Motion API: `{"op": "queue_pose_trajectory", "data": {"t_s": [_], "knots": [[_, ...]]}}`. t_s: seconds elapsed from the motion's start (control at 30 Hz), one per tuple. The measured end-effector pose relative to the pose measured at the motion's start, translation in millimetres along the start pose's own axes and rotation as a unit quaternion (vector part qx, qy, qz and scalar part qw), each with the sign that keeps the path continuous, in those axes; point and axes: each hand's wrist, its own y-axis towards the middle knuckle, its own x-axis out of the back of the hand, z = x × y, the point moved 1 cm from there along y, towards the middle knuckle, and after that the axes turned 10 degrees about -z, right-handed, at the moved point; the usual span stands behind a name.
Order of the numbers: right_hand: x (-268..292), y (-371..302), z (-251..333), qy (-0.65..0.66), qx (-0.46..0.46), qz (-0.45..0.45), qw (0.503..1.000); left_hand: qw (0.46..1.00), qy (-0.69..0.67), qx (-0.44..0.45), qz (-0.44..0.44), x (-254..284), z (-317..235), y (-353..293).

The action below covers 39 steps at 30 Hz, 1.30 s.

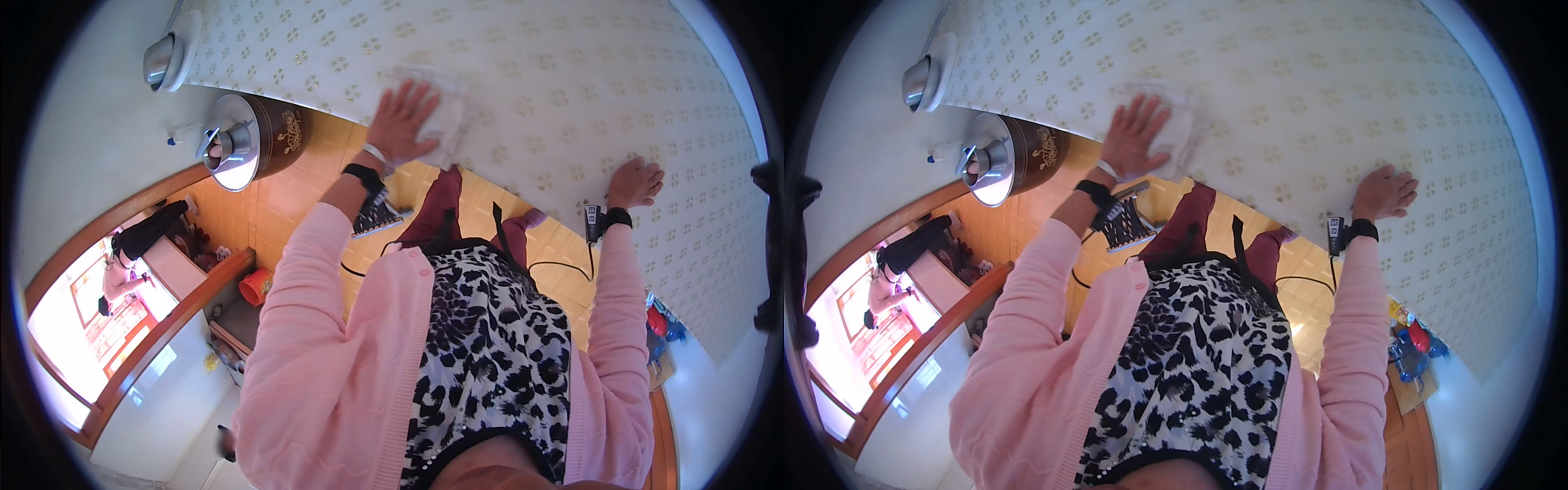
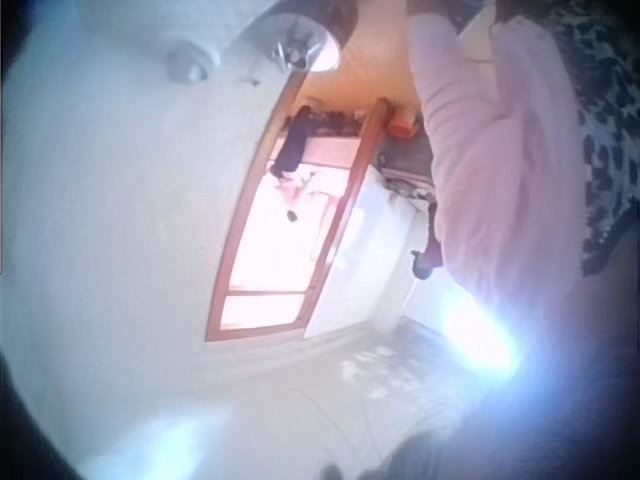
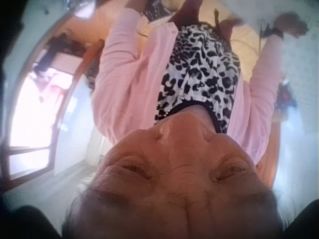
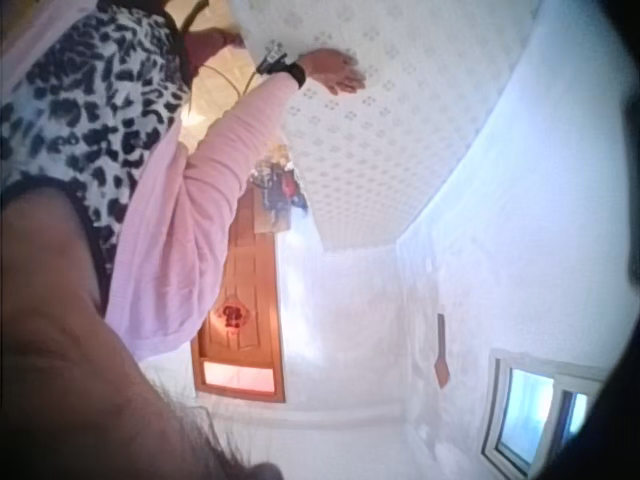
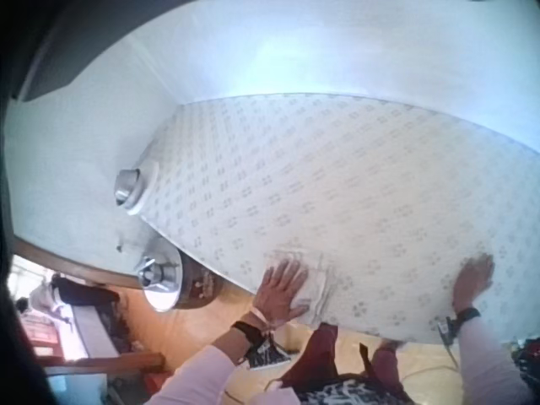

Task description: The person wipes a patterned wall surface with a white cloth, moving methodically across the area. They then wipe a metal bowl and a wooden cabinet door with the same cloth.

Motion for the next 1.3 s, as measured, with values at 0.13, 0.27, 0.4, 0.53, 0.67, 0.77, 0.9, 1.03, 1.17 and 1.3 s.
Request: {"op": "queue_pose_trajectory", "data": {"t_s": [0.13,0.27,0.4,0.53,0.67,0.77,0.9,1.03,1.17,1.3], "knots": [[0.2,5.2,-4.5,-0.028,-0.012,0.06,0.998,1.0,0.016,0.02,-0.002,17.8,82.5,-11.7],[1.9,4.0,-3.5,-0.029,-0.012,0.047,0.998,0.995,0.046,0.081,-0.019,23.8,140.8,-23.0],[2.9,2.6,-2.8,-0.018,-0.009,0.035,0.999,0.977,0.083,0.18,-0.082,24.9,188.2,-40.1],[2.2,4.1,-2.1,-0.016,-0.013,0.036,0.999,0.924,0.107,0.356,-0.089,22.5,219.7,-40.2],[4.3,3.0,0.1,-0.029,-0.001,0.027,0.999,0.874,0.12,0.461,-0.097,6.6,213.7,-6.8],[7.1,2.3,2.7,-0.021,0.005,0.003,1.0,0.904,0.13,0.396,-0.102,-0.4,192.5,35.5],[9.1,2.8,3.1,-0.021,-0.003,0.041,0.999,0.961,0.111,0.236,-0.089,-18.2,132.3,99.1],[10.2,2.7,5.1,-0.027,0.0,0.023,0.999,0.984,0.104,0.121,-0.077,-24.1,65.5,143.1],[13.5,3.4,8.2,-0.017,-0.004,0.021,1.0,0.998,0.016,0.004,-0.057,-36.7,-6.1,161.6],[18.0,4.8,10.0,-0.025,-0.014,0.056,0.998,0.986,-0.098,-0.133,0.0,-42.7,-99.8,151.3]]}}
